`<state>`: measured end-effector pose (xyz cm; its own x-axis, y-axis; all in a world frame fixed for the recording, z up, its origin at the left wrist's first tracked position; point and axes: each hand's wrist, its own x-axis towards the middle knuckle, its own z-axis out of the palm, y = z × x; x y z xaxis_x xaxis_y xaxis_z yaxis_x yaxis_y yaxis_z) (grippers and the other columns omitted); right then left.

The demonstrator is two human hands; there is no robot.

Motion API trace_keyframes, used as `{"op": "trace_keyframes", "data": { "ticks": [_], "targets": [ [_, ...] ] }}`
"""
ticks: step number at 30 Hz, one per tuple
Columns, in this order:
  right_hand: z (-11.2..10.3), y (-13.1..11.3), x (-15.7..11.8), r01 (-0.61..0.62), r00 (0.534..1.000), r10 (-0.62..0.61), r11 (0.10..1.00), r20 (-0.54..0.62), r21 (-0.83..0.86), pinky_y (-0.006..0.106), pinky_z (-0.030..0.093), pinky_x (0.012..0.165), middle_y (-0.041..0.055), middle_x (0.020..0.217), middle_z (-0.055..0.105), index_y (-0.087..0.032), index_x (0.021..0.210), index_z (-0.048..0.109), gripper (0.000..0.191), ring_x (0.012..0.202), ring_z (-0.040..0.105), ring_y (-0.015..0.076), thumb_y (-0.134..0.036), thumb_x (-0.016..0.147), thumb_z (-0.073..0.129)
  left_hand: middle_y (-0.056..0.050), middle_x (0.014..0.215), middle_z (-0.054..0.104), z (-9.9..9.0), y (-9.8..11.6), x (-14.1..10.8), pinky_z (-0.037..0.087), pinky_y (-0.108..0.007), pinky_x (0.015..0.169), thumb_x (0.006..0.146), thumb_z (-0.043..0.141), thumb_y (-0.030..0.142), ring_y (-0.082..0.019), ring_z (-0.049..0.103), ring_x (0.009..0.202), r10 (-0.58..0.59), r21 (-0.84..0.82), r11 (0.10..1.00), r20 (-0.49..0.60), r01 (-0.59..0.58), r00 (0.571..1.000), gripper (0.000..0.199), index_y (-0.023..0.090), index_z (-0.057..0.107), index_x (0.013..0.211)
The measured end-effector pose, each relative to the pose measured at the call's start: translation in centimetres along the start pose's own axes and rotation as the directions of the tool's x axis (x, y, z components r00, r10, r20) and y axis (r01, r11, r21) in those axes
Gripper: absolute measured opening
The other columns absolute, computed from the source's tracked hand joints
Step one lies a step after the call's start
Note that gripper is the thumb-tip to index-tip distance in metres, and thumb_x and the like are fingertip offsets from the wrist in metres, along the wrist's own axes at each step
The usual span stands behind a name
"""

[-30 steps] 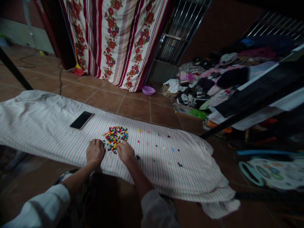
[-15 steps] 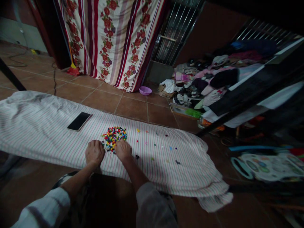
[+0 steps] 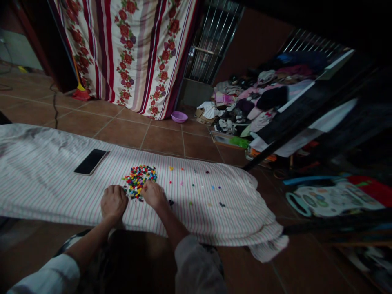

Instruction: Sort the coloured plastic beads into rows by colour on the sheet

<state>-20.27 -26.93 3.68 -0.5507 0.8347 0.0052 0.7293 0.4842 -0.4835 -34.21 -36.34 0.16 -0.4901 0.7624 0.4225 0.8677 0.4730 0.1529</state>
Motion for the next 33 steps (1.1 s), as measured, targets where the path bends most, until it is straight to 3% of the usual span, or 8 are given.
{"op": "trace_keyframes", "data": {
  "ticks": [9,17,24,33],
  "targets": [
    [-0.3,2.4,0.2,0.039,0.997,-0.031,0.992,-0.072,0.116,0.021,0.043,0.071,0.0014,0.088,0.064,-0.021,0.089,0.066,0.015,0.076,0.058,0.0121,-0.018,0.077,0.058,-0.010,0.079,0.054,-0.1,0.1,0.0,0.036,-0.035,0.074,0.089,0.037,0.023,-0.024,0.047,0.081,0.011,-0.002,1.000,-0.007,-0.011,1.000,0.022,0.015,0.056,0.081],
    [-1.6,6.8,1.5,0.016,0.986,0.010,0.987,-0.167,0.158,0.021,0.045,0.073,0.0017,0.088,0.065,-0.022,0.089,0.067,0.019,0.078,0.060,0.0117,-0.013,0.078,0.055,-0.010,0.080,0.054,0.0,0.0,0.0,0.036,-0.035,0.075,0.088,0.039,0.023,-0.024,0.047,0.080,0.029,0.010,1.000,0.007,-0.029,1.000,0.019,0.016,0.055,0.081],
    [-4.3,11.6,3.4,-0.128,0.936,0.151,0.988,-0.318,0.090,0.023,0.044,0.076,0.0030,0.088,0.066,-0.019,0.086,0.065,0.021,0.080,0.060,0.0129,-0.007,0.078,0.050,-0.010,0.081,0.056,-0.1,0.0,0.0,0.037,-0.034,0.075,0.087,0.040,0.024,-0.025,0.048,0.081,0.029,0.017,0.999,0.021,-0.029,0.999,0.017,0.016,0.055,0.083],
    [-7.1,15.7,5.6,-0.404,0.886,0.366,0.911,-0.285,-0.086,0.022,0.042,0.077,0.0072,0.100,0.067,-0.018,0.107,0.064,0.027,0.091,0.061,0.0152,-0.013,0.085,0.048,-0.009,0.079,0.055,-0.1,0.0,0.0,0.037,-0.036,0.075,0.086,0.042,0.022,-0.024,0.048,0.080,0.061,0.029,0.998,0.015,-0.061,0.998,0.016,0.018,0.056,0.080]
  ]
}}
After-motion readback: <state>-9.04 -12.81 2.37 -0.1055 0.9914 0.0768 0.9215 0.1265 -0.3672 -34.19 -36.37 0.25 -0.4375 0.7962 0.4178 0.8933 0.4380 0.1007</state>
